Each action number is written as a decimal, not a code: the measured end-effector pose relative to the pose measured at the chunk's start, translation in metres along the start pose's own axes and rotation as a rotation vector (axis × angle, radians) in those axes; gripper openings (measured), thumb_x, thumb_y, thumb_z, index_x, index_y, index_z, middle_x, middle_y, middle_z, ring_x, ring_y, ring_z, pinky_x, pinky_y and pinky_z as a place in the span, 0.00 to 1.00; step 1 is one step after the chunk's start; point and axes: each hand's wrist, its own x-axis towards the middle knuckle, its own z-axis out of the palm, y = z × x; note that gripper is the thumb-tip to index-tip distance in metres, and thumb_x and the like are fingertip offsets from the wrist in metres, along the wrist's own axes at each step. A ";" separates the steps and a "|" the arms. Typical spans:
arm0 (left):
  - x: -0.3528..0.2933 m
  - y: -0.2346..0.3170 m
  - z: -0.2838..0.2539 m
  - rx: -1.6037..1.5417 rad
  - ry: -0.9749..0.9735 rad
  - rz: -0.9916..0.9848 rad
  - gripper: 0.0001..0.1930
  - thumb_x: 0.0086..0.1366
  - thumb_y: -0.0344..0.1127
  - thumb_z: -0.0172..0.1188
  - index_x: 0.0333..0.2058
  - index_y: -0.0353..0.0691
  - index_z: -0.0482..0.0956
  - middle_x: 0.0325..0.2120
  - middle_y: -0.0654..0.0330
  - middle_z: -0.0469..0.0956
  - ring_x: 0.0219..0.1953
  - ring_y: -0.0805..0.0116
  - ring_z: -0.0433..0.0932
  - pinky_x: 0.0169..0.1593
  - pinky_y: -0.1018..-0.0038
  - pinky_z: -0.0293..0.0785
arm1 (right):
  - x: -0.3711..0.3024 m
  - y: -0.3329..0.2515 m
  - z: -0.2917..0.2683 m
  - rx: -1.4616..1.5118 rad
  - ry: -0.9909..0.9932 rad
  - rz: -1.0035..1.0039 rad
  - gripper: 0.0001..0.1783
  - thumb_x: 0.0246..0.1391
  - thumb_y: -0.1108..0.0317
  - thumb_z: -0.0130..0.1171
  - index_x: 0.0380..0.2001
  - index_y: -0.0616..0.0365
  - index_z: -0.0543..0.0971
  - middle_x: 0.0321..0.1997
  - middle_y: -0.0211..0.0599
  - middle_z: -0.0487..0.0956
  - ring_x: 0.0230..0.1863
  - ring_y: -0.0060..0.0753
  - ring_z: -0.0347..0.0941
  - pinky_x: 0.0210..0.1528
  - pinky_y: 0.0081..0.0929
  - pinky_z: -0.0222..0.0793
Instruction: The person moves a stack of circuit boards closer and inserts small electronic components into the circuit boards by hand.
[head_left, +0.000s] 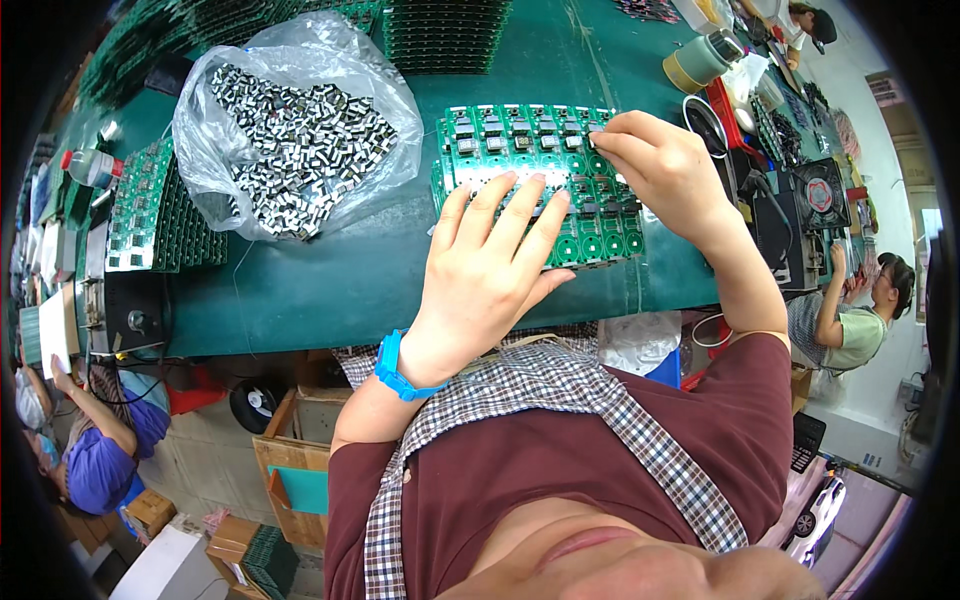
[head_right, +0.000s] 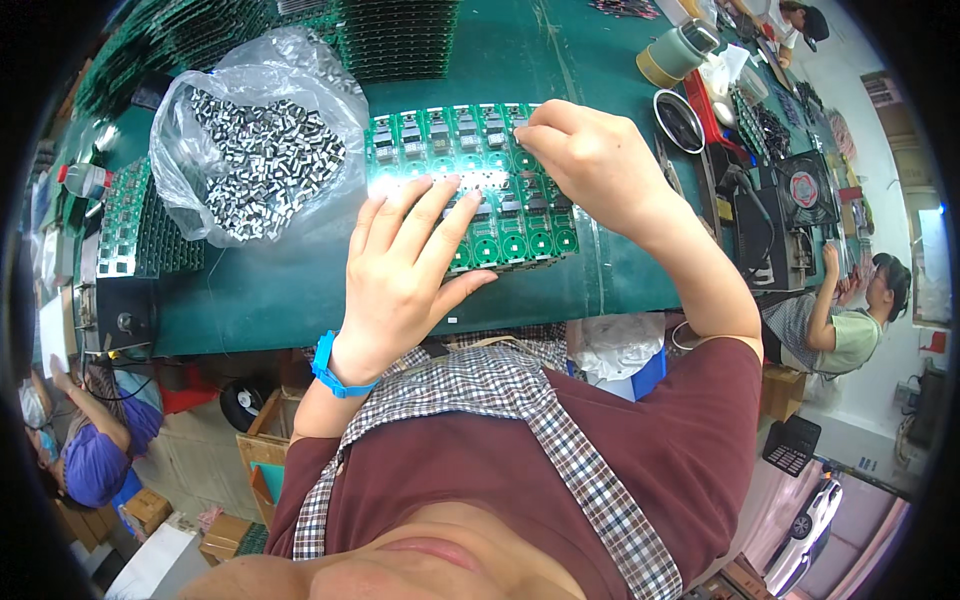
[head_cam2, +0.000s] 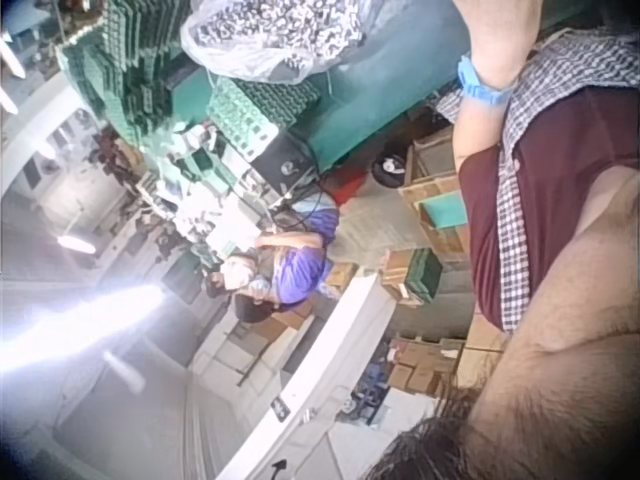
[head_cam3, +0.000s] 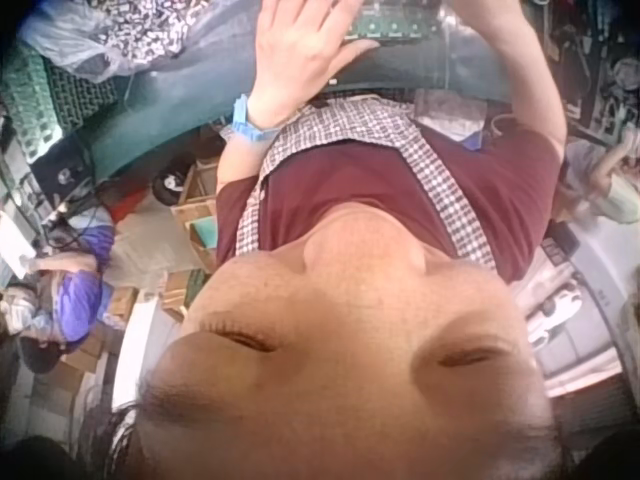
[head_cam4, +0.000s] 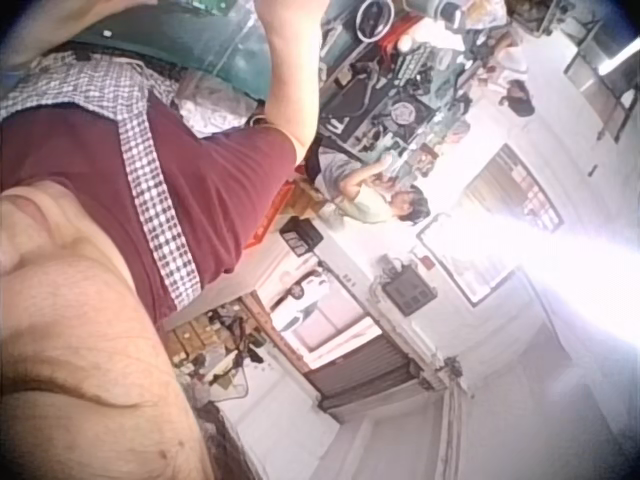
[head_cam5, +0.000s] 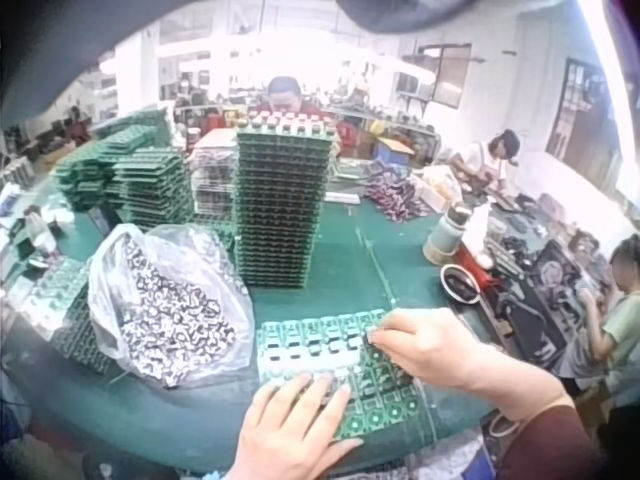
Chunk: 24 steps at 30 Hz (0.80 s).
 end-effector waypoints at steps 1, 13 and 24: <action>0.000 0.000 0.000 -0.001 0.001 -0.001 0.32 0.44 0.45 0.68 0.50 0.42 0.74 0.49 0.56 0.72 0.52 0.56 0.69 0.56 0.56 0.61 | 0.000 0.000 -0.002 -0.031 -0.031 -0.037 0.08 0.44 0.75 0.60 0.32 0.60 0.79 0.32 0.36 0.77 0.31 0.37 0.76 0.32 0.29 0.73; -0.001 -0.001 0.001 -0.013 0.013 -0.020 0.32 0.43 0.45 0.68 0.49 0.41 0.74 0.49 0.56 0.72 0.52 0.57 0.68 0.55 0.57 0.61 | 0.043 0.007 0.002 0.162 -0.108 -0.313 0.13 0.40 0.79 0.56 0.34 0.57 0.75 0.42 0.36 0.73 0.43 0.41 0.71 0.43 0.34 0.70; -0.002 -0.001 0.002 -0.024 -0.012 -0.036 0.32 0.45 0.46 0.67 0.50 0.42 0.73 0.50 0.57 0.72 0.53 0.58 0.68 0.56 0.58 0.60 | 0.043 0.013 -0.005 0.020 -0.141 -0.372 0.11 0.37 0.73 0.58 0.30 0.55 0.75 0.42 0.34 0.72 0.46 0.38 0.69 0.50 0.37 0.62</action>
